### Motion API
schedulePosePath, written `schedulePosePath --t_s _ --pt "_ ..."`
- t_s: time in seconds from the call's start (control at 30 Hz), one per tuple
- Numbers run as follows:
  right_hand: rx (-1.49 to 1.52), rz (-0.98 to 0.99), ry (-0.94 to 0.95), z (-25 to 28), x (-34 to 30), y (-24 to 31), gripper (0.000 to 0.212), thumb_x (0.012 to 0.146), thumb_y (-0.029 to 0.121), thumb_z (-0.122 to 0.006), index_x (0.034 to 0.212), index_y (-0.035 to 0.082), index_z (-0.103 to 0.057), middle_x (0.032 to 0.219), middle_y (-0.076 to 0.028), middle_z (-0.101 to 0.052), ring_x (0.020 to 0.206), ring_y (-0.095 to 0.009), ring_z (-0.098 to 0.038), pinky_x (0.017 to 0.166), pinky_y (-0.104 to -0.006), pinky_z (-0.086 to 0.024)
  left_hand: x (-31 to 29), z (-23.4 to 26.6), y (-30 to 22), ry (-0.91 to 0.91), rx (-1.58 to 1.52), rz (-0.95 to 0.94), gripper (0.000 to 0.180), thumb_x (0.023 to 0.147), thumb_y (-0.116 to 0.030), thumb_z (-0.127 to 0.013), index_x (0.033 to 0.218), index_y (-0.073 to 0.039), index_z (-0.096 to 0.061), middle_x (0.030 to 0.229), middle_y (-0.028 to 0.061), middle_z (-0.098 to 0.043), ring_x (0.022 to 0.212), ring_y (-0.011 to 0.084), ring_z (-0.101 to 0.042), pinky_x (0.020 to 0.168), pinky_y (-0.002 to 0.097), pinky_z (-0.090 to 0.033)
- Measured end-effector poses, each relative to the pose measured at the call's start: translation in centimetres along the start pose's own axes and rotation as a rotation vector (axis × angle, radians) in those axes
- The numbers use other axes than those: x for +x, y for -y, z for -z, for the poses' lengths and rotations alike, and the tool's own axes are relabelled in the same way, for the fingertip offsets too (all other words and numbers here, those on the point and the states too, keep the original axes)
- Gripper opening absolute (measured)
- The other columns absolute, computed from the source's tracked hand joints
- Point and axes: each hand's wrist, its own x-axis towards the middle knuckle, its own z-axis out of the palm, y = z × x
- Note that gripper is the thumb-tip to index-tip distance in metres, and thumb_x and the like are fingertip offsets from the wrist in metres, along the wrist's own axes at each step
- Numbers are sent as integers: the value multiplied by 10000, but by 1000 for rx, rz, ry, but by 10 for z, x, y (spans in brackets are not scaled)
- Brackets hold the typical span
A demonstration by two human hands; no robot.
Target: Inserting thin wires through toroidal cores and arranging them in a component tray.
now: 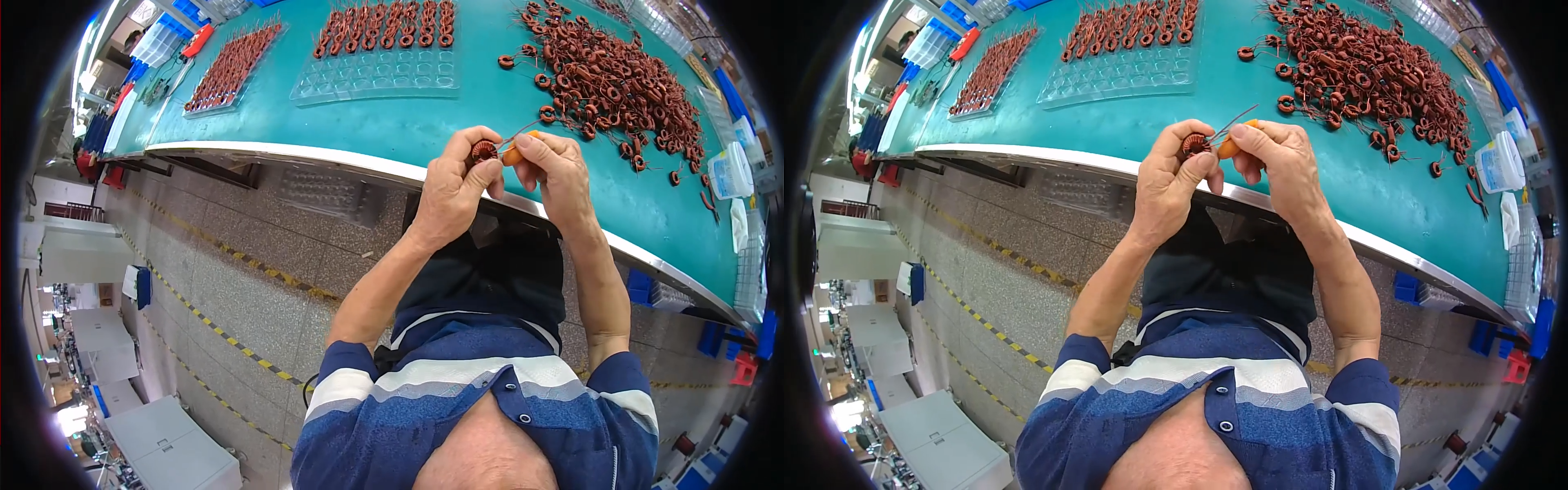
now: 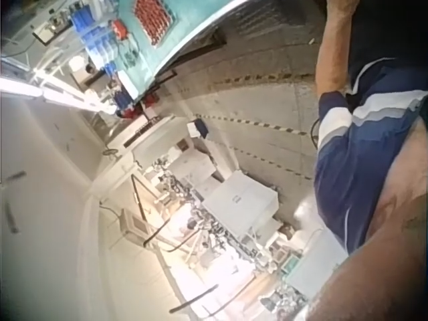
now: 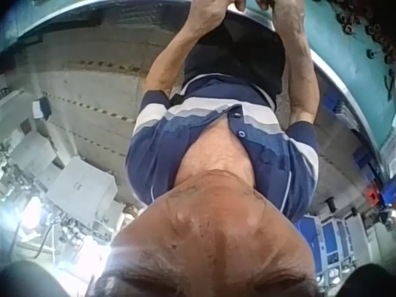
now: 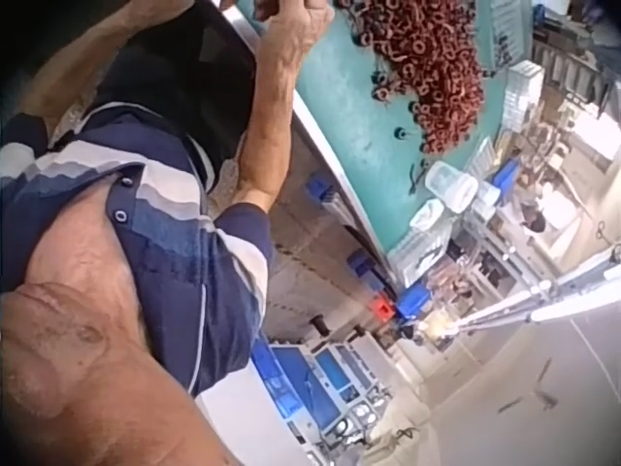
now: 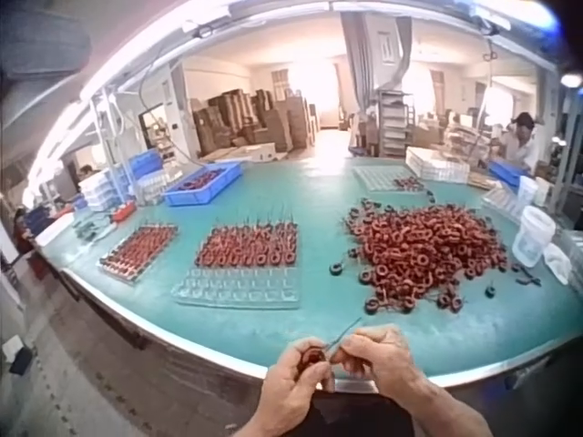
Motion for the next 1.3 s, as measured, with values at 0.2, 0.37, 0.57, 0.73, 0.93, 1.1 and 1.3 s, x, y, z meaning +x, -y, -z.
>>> schedulePosePath --t_s 0.2,0.37,0.57,0.73,0.93,1.1,1.3 --pt "-103 -53 155 7 6 -1 308 914 288 -611 829 0 -676 598 -3 -545 538 -54 -481 498 -199 -345 -5 4 6 4 -90 8 217 967 -128 -535 1131 7 -493 715 36 -570 625 92 -559 603 228 -462" --pt "-250 198 -134 -16 2 -9 287 879 263 -696 990 0 -669 753 0 -611 622 -49 -539 546 -189 -399 -7 15 -1 30 -252 190 276 997 -252 -506 1077 13 -509 660 30 -532 602 111 -584 578 231 -475" --pt "-148 -1 37 -4 -2 -18 289 870 273 -708 944 -3 -666 708 -16 -620 565 -54 -552 484 -192 -384 -7 28 6 100 -108 220 386 1011 -366 -443 1089 1 -533 698 43 -541 608 122 -572 564 242 -472" --pt "108 -200 83 -10 -5 -7 241 895 229 -674 909 -10 -651 668 -21 -615 507 -49 -554 421 -169 -373 -11 24 3 103 89 122 267 988 -256 -527 1073 -5 -557 719 30 -551 626 97 -543 550 231 -442" --pt "-9 -188 82 -8 -5 -5 225 921 231 -639 878 10 -635 611 -7 -581 444 -50 -513 395 -169 -361 -19 11 1 -14 447 -151 126 968 -135 -552 1032 -26 -544 705 16 -547 591 83 -512 531 231 -412" --pt "112 -159 2 -6 -4 -16 343 922 262 -638 1129 -9 -600 780 -57 -638 583 -62 -574 505 -178 -442 -22 12 9 -68 5 105 139 989 -149 -514 1061 -31 -503 693 24 -508 588 108 -507 535 237 -412" --pt "142 -162 78 -7 -15 -21 349 935 319 -613 1092 8 -632 761 -32 -634 556 -46 -558 472 -156 -411 -20 15 11 -71 -350 182 191 992 -185 -504 1114 -40 -477 747 52 -515 602 138 -527 563 251 -431"
